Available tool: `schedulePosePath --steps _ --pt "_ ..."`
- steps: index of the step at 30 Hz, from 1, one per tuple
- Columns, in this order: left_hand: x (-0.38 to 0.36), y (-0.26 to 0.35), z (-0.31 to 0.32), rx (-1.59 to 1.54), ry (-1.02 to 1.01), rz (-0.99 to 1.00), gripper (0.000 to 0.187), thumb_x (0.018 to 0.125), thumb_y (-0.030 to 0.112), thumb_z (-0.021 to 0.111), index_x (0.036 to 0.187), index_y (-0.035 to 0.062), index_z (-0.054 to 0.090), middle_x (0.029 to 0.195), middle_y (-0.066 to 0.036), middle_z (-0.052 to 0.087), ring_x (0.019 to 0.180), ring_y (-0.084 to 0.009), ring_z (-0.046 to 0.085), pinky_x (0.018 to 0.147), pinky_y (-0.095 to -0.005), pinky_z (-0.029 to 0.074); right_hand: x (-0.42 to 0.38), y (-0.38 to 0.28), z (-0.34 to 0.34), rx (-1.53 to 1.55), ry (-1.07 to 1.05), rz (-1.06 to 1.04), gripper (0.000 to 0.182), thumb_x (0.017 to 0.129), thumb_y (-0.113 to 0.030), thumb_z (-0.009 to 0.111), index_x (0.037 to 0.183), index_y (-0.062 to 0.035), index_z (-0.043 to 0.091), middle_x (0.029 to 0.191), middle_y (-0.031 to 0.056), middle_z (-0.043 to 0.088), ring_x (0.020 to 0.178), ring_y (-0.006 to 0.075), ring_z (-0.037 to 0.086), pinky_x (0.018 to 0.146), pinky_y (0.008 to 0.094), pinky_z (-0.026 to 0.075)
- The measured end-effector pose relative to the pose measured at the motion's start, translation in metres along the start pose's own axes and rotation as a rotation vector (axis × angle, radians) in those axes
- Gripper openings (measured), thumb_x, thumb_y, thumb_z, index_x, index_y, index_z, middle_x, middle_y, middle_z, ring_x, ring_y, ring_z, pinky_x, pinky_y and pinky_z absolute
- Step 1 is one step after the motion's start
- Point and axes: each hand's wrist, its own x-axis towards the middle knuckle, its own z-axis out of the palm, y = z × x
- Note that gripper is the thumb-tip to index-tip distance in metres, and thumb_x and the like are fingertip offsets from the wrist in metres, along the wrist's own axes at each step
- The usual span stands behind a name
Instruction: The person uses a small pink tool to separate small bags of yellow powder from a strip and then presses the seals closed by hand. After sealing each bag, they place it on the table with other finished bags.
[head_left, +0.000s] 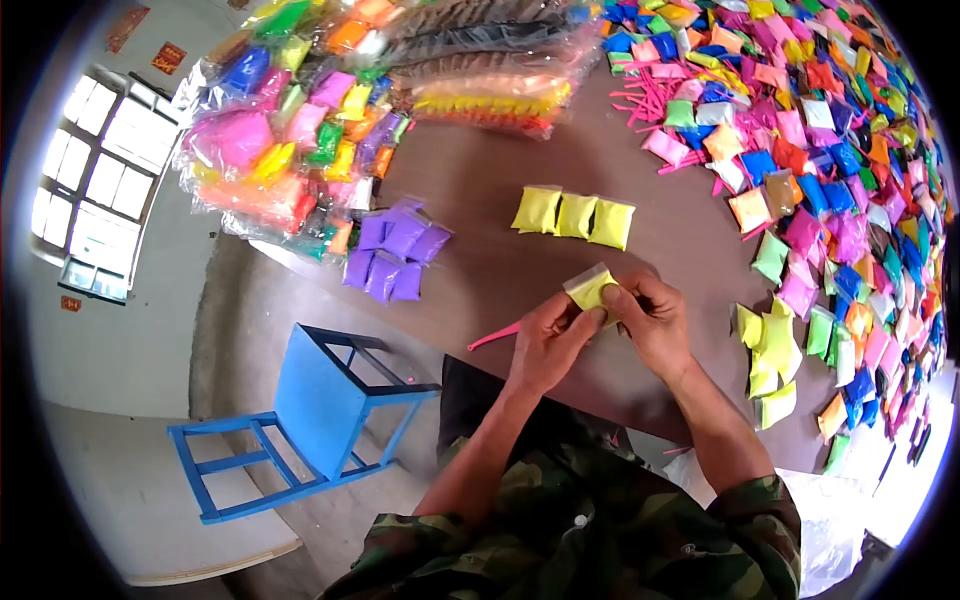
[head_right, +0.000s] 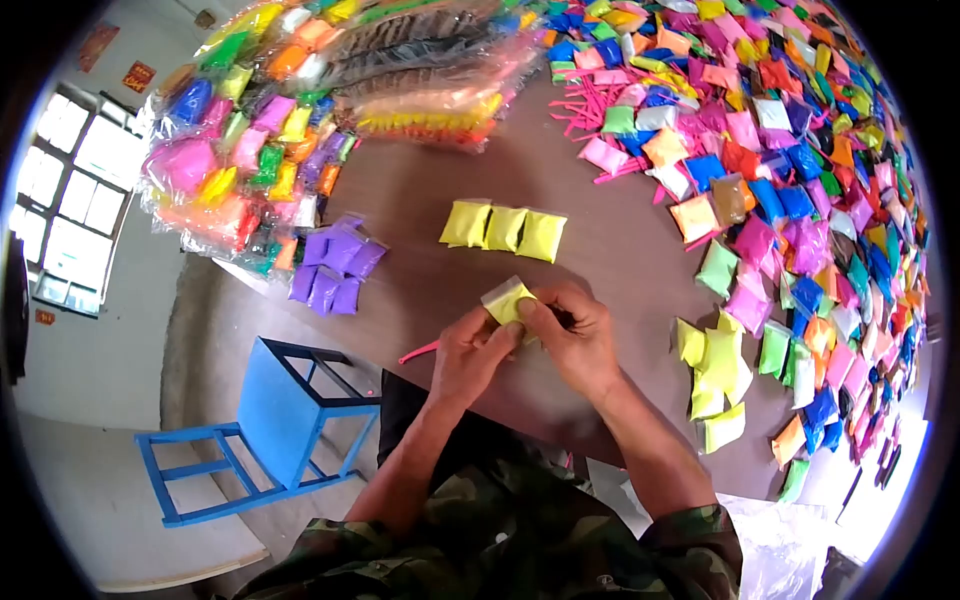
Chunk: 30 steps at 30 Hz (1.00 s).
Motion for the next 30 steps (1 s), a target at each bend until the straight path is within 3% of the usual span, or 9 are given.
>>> schedulePosePath --steps 3,6,9,13,24,30 --pt "0.001 -0.004 -0.008 -0.048 -0.053 -0.025 0.024 0.1 0.011 0.068 0.122 -0.0004 0.068 0.092 0.001 0.069 0.076 -0.0046 0.06 0.067 -0.0213 0.049 -0.002 -0.005 0.006 0.034 -0.033 -0.091 0.012 0.098 -0.008 0.071 0.103 0.0025 0.071 0.089 0.002 0.068 0.078 0.0072 0.063 0.067 0.0253 0.052" --pt "-0.002 0.002 -0.009 -0.062 -0.089 -0.059 0.023 0.1 0.011 0.068 0.121 -0.0002 0.069 0.09 0.002 0.068 0.075 -0.0038 0.059 0.066 -0.0214 0.048 -0.004 -0.007 0.007 0.015 -0.05 -0.082 0.012 0.098 -0.008 0.07 0.105 0.0025 0.072 0.095 0.0036 0.069 0.082 0.0081 0.064 0.07 0.0255 0.053" --pt "-0.003 0.002 -0.003 -0.048 -0.096 -0.037 0.02 0.1 0.014 0.07 0.114 0.0005 0.068 0.085 0.003 0.064 0.072 -0.0033 0.056 0.062 -0.0218 0.045 0.0 0.003 0.0 -0.036 -0.066 -0.103 0.012 0.098 -0.008 0.07 0.105 0.0018 0.072 0.093 0.0032 0.07 0.082 0.0081 0.064 0.071 0.0257 0.053" --pt "-0.004 0.004 0.004 -0.036 -0.124 0.006 0.016 0.099 0.016 0.071 0.105 0.0009 0.067 0.079 0.004 0.061 0.07 -0.0031 0.053 0.06 -0.0224 0.043 0.003 0.009 -0.002 0.138 -0.076 -0.092 0.013 0.099 -0.009 0.071 0.106 0.0008 0.073 0.088 0.0021 0.071 0.081 0.0076 0.064 0.07 0.0254 0.052" --pt "-0.004 0.007 -0.002 0.056 -0.109 -0.066 0.014 0.097 0.012 0.072 0.102 0.0002 0.068 0.078 0.003 0.063 0.069 -0.0033 0.054 0.059 -0.0226 0.043 0.001 -0.004 0.0 -0.017 -0.095 -0.056 0.017 0.101 -0.013 0.069 0.107 0.002 0.072 0.086 0.0016 0.07 0.078 0.0076 0.062 0.068 0.0257 0.052" --pt "-0.005 0.008 0.005 0.055 -0.107 -0.031 0.016 0.096 0.013 0.074 0.101 0.0 0.068 0.08 0.006 0.061 0.07 -0.0011 0.05 0.06 -0.0218 0.04 0.0 0.002 0.005 0.144 -0.06 -0.017 0.014 0.1 -0.013 0.07 0.103 0.0012 0.073 0.084 -0.0004 0.069 0.076 0.0053 0.06 0.065 0.0238 0.049"
